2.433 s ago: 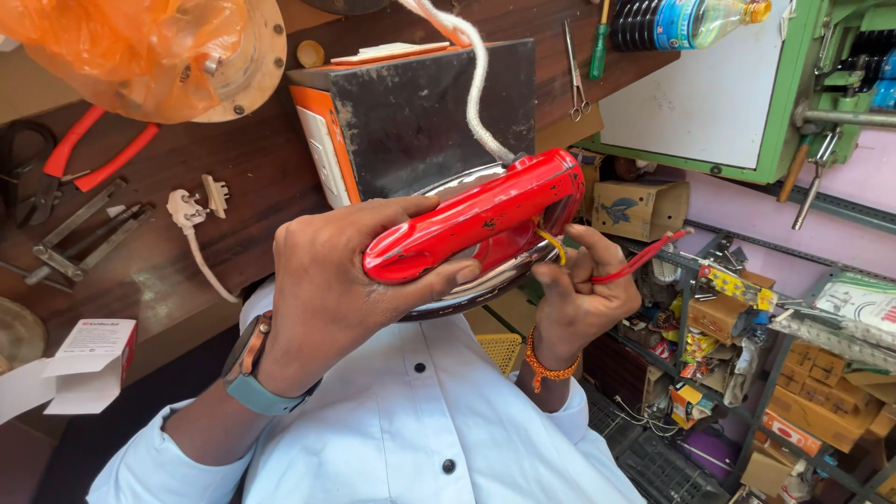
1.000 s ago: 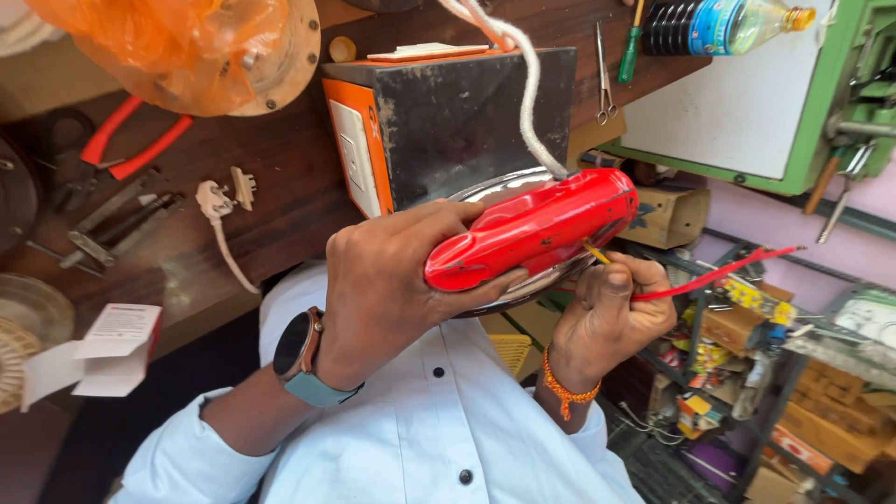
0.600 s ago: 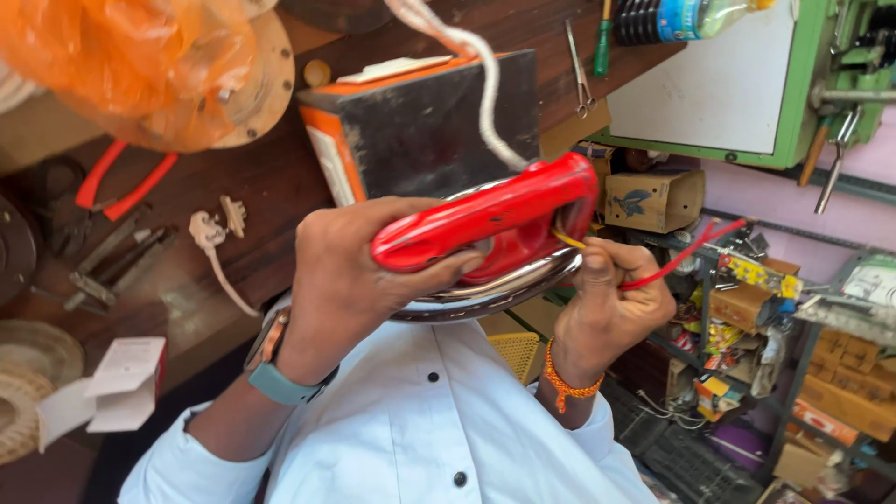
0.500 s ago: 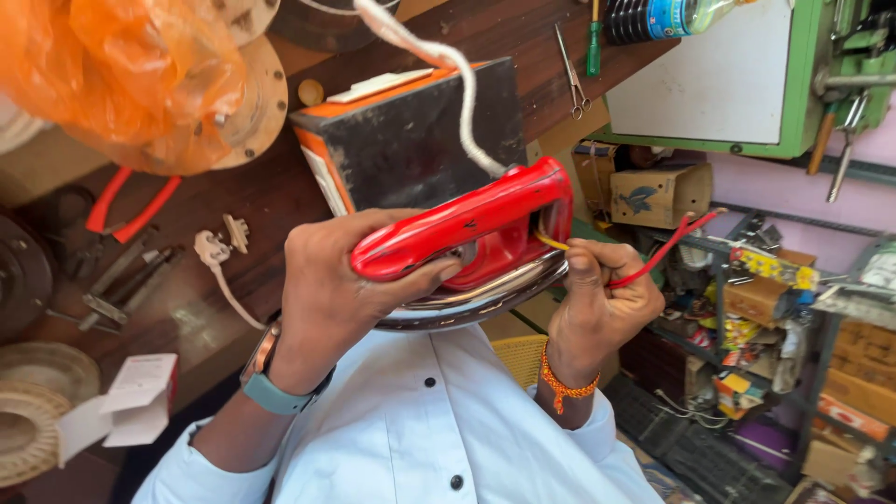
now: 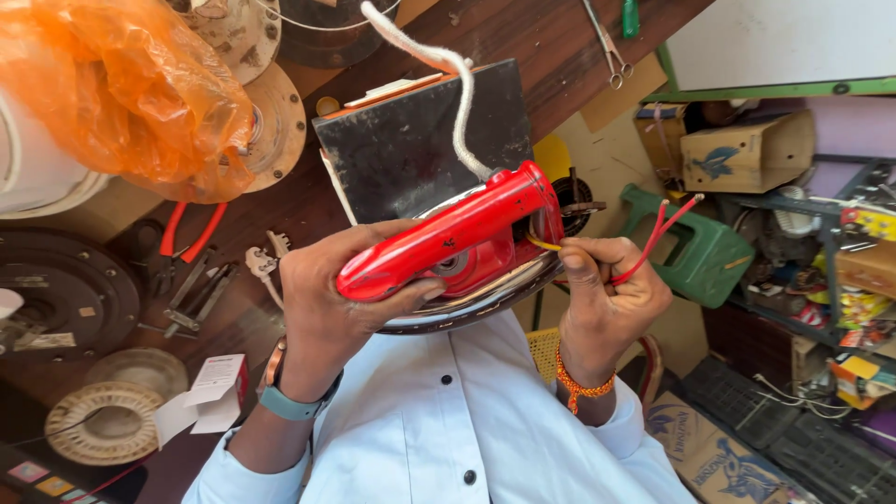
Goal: The person repairs a red electric iron by opening its casing with a screwdriver, connecting internal wires to a terminal block, and testing the connection using a multimeter. The person then reassembles the casing and secures the screws.
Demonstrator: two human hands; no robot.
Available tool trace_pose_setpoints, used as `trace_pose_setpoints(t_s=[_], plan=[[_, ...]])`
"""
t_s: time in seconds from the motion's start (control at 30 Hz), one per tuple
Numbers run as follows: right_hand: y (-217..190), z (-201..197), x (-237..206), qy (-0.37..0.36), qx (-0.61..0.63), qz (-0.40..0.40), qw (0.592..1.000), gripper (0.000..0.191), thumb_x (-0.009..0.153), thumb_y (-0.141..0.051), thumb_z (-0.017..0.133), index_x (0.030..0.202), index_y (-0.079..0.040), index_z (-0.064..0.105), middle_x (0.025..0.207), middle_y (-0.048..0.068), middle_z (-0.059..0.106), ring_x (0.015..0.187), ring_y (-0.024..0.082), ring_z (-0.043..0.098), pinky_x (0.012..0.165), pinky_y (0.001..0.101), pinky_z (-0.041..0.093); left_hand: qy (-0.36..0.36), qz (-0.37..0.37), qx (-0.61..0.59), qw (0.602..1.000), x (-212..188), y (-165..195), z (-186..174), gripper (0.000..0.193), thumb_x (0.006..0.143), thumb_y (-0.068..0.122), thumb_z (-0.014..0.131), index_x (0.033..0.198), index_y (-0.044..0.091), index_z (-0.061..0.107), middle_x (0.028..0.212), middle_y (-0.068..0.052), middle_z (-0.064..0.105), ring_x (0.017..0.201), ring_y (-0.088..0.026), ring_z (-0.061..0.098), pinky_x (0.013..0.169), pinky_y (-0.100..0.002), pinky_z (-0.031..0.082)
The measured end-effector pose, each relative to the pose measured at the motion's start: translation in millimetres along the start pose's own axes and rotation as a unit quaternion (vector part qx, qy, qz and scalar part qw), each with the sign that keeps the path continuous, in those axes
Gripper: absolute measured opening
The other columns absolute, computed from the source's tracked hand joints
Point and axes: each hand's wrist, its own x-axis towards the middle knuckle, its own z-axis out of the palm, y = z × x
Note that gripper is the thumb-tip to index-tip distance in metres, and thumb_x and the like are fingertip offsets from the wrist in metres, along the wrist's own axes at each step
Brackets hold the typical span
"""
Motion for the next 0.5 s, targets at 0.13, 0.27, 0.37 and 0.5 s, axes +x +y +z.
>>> trace_pose_setpoints(t_s=[0.13, 0.27, 0.37, 0.5], plan=[[-2.0, -1.4, 3.1, -0.016, -0.031, -0.015, 0.999, 0.028, 0.095, -0.019, 0.084, 0.098, 0.006, 0.072, 0.076, -0.002, 0.058, 0.063, 0.002, 0.044, 0.059, 0.0166, 0.033, -0.018, -0.079, -0.066, 0.994, 0.9, -1.6, -4.7, 0.047, 0.072, 0.026, 0.092, 0.11, 0.002, 0.077, 0.092, -0.005, 0.081, 0.077, -0.008, 0.075, 0.07, -0.022, 0.06], [0.9, -5.4, 3.0, -0.024, -0.048, -0.016, 0.998, 0.025, 0.099, -0.017, 0.081, 0.102, 0.006, 0.073, 0.083, 0.0, 0.065, 0.068, 0.004, 0.052, 0.062, 0.0174, 0.039, -0.019, -0.141, -0.134, 0.981, 0.5, -13.6, -6.4, 0.039, 0.071, 0.023, 0.093, 0.099, 0.001, 0.078, 0.085, -0.005, 0.08, 0.074, -0.006, 0.071, 0.067, -0.021, 0.058], [10.4, -10.9, 4.4, 0.004, -0.026, -0.005, 1.0, 0.025, 0.104, -0.018, 0.079, 0.103, 0.005, 0.07, 0.089, 0.002, 0.068, 0.08, 0.007, 0.061, 0.074, 0.0212, 0.049, 0.002, -0.186, -0.233, 0.954, 1.4, -24.7, -5.8, 0.036, 0.074, 0.021, 0.092, 0.098, 0.0, 0.076, 0.087, -0.005, 0.079, 0.076, -0.007, 0.072, 0.069, -0.022, 0.06], [30.2, -25.0, 23.1, 0.039, 0.066, -0.094, 0.993, 0.034, 0.103, -0.02, 0.084, 0.098, 0.01, 0.068, 0.076, 0.004, 0.06, 0.065, 0.008, 0.055, 0.061, 0.0212, 0.041, -0.007, -0.152, -0.173, 0.973, 4.4, -26.2, -8.0, 0.042, 0.068, 0.023, 0.095, 0.099, 0.0, 0.078, 0.087, -0.006, 0.08, 0.076, -0.009, 0.073, 0.07, -0.024, 0.06]])
